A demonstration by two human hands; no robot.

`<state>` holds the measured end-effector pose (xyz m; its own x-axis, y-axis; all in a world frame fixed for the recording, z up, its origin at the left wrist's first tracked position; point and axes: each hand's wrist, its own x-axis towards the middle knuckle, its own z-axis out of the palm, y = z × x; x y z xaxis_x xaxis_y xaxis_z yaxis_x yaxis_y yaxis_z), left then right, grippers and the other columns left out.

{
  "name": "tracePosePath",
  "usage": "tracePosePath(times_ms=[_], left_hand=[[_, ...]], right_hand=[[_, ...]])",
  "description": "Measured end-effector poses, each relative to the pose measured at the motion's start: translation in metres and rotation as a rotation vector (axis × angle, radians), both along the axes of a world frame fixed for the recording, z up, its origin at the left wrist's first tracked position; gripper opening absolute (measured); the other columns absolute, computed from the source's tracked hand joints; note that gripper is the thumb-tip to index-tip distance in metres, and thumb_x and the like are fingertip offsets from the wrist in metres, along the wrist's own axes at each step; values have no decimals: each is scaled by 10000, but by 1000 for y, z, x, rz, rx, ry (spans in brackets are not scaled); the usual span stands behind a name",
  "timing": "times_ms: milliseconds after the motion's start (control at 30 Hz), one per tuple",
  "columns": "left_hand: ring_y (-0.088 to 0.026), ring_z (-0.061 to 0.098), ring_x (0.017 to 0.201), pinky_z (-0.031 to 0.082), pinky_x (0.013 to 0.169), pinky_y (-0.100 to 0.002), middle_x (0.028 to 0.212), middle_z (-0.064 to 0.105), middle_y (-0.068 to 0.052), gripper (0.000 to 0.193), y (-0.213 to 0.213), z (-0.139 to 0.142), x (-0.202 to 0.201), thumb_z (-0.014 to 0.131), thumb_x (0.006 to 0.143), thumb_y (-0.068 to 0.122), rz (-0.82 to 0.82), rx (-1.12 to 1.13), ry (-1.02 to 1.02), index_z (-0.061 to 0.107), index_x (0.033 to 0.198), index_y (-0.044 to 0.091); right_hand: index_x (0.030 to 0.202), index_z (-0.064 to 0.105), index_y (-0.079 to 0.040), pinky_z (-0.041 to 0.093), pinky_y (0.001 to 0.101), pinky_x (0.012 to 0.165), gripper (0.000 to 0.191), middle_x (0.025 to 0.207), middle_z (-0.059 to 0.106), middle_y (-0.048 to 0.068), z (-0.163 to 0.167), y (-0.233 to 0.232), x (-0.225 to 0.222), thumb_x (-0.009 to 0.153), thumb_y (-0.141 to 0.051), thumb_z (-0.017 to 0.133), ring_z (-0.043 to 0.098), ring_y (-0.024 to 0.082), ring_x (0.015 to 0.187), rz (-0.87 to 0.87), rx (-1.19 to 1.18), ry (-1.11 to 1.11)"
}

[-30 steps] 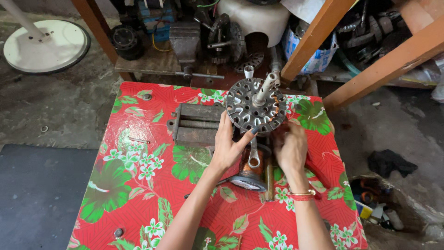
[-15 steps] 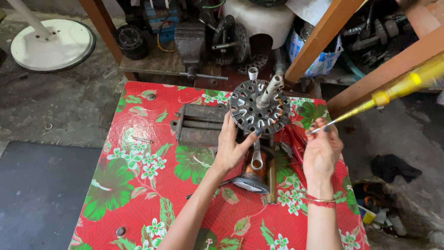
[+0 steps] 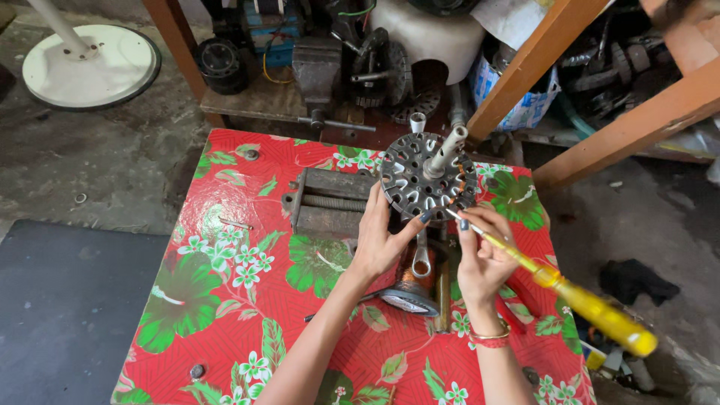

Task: The person uses a screwdriver and pliers to adjust and secure copper wire on a circular metal component with multiple slots. They repeatedly insert, bend, and tighten the wire into the slots while holding the component steady on a floral-patterned table.

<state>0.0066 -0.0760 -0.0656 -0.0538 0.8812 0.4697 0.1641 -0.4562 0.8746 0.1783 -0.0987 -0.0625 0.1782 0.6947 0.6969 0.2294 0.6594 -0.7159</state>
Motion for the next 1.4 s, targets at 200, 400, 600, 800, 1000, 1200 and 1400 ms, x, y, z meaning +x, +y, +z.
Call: tracePosePath(times_ms=[200,400,600,800,1000,1200,1400], left_hand=[[-393,537,1309,437,1086,-444,1442,490,-214,723,-1,3,-1,745,863,315,13,-5,30,448,1441,-4],[-388,543,1308,437,1094,-441,1433,496,-206,724,-1,3,-2,731,881,322,0,18,12,434,1456,-4],[-387,552,1293,443,1086,-439,1414,507,-206,702,-1,1,-2,732,885,327,-3,7,24,449,1437,-1],[-383,559,1294,449,1091,-438,1412,510,-208,694,0,0,-3,724,890,325,-4,1,19,450,1439,0],[-392,541,1312,440,1092,-446,1431,501,-213,706,0,1,-1,740,890,318,20,26,36,447,1442,-9],[-380,556,1299,448,1084,-435,1426,508,-204,715,-1,2,-1,735,879,310,-4,-10,8,441,1451,-1],[-384,544,1315,439,1092,-440,1431,508,-202,731,1,1,1,746,862,293,10,9,-7,440,1456,-2]], right_hand=[[1095,738,28,543,293,923,136,1145,683,116,11,-7,-2,966,-1,706,649,240,1173,-177,28,-267],[1092,738,27,560,305,838,141,1057,722,126,20,-7,2,974,-48,714,706,222,956,-146,65,-326],[1070,739,9,563,330,854,125,1052,718,134,24,-9,3,979,-70,704,708,252,947,-136,138,-440],[1117,749,-17,557,319,806,157,1065,699,121,18,-9,-3,967,-50,720,696,235,924,-206,114,-457],[1142,752,-32,555,318,816,170,1070,697,115,14,-7,-2,974,-47,727,693,229,933,-231,120,-454],[1133,729,10,520,241,783,142,1127,677,101,6,1,1,1006,-45,701,642,157,947,-91,-12,-218],[1136,689,20,547,210,710,135,1086,649,77,2,19,8,1033,-58,652,615,73,818,120,-123,-36]])
